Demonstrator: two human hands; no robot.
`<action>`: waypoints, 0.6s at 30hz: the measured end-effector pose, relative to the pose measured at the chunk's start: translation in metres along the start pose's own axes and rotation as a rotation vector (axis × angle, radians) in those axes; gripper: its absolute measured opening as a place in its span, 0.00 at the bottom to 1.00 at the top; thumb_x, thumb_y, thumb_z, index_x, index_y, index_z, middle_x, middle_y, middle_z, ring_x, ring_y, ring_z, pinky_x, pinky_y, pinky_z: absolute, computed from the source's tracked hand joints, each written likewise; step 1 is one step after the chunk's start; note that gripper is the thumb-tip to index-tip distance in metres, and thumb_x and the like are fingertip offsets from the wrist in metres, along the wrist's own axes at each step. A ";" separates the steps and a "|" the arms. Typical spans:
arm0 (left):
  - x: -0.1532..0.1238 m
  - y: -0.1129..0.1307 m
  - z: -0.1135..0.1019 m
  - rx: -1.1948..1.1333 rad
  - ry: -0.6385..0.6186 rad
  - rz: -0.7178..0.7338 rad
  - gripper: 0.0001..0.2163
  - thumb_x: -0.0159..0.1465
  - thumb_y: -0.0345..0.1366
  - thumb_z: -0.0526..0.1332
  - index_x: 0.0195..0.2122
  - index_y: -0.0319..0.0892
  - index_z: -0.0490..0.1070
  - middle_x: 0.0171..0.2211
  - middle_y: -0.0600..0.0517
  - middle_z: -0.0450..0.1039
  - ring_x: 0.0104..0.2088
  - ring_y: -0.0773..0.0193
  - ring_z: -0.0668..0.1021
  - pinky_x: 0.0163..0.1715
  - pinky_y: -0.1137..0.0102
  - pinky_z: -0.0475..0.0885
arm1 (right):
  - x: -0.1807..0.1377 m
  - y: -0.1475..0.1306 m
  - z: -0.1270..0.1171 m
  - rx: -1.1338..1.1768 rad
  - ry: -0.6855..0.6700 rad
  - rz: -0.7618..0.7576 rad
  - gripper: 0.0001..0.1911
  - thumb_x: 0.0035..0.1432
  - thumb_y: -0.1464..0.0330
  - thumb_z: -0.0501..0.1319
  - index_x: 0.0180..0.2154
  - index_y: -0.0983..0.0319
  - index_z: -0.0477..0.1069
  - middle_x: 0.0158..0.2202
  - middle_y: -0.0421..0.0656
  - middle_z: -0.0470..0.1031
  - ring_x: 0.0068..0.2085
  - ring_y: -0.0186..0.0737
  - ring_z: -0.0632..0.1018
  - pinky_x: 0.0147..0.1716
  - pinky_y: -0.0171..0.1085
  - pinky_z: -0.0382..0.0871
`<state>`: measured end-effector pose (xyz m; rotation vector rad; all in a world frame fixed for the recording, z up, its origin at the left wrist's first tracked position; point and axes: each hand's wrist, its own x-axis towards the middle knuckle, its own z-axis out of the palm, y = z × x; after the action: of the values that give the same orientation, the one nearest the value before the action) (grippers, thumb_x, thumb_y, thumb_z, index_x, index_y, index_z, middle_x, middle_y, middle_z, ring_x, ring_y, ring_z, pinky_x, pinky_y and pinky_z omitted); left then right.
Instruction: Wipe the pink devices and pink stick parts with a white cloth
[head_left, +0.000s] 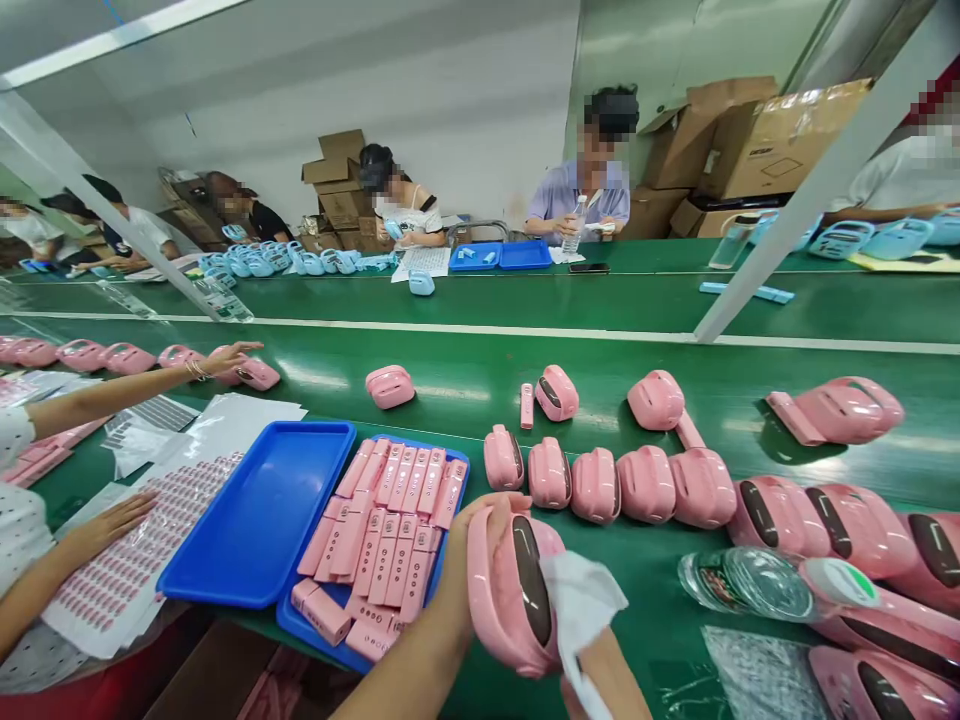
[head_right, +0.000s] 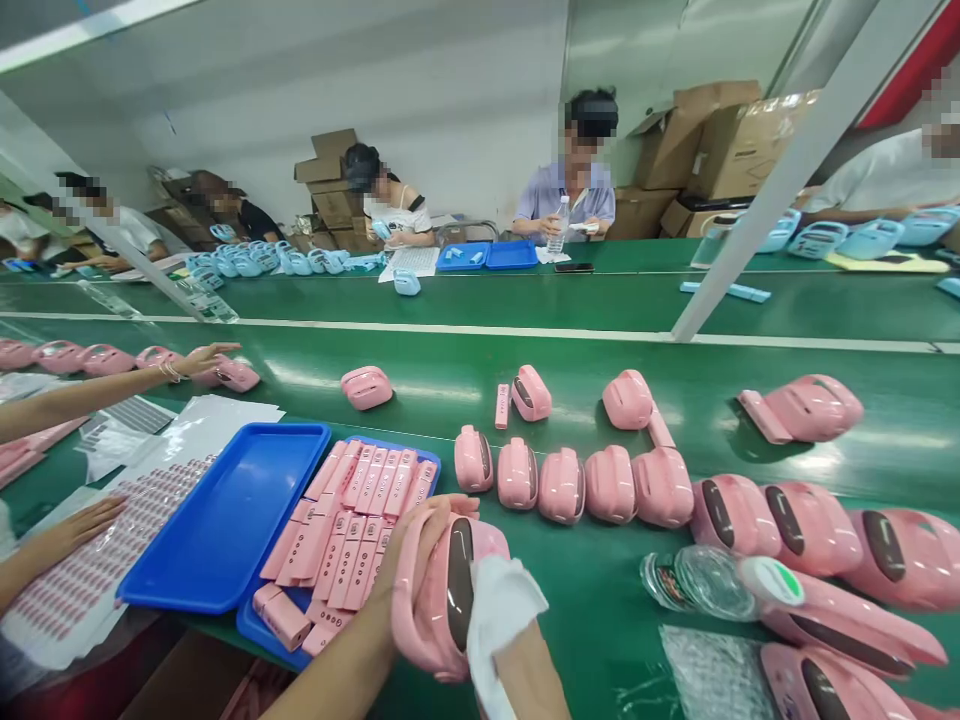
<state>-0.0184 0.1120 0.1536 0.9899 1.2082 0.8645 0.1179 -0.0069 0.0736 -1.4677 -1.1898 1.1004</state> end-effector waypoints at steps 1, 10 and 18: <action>-0.003 0.006 0.001 -0.026 -0.015 0.001 0.20 0.59 0.50 0.59 0.40 0.37 0.74 0.38 0.44 0.78 0.39 0.56 0.78 0.40 0.65 0.72 | 0.011 -0.009 0.002 0.007 -0.036 -0.062 0.22 0.62 0.54 0.57 0.52 0.60 0.67 0.56 0.49 0.64 0.56 0.48 0.66 0.57 0.53 0.59; -0.008 0.035 -0.008 -0.122 0.095 0.070 0.24 0.51 0.52 0.66 0.42 0.39 0.77 0.45 0.43 0.77 0.46 0.52 0.76 0.49 0.62 0.69 | 0.051 -0.076 0.001 -0.171 -0.172 -0.462 0.28 0.60 0.50 0.54 0.56 0.56 0.65 0.55 0.43 0.66 0.60 0.51 0.61 0.58 0.42 0.60; -0.016 0.053 -0.009 -0.134 0.130 0.031 0.20 0.53 0.48 0.66 0.42 0.38 0.77 0.35 0.45 0.79 0.40 0.55 0.78 0.43 0.66 0.70 | 0.056 -0.079 0.010 -0.257 -0.165 -0.636 0.25 0.59 0.53 0.57 0.55 0.55 0.66 0.55 0.43 0.66 0.59 0.53 0.63 0.57 0.45 0.62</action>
<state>-0.0305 0.1170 0.2079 0.8572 1.2298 1.0333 0.1029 0.0583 0.1446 -1.0618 -1.8062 0.6497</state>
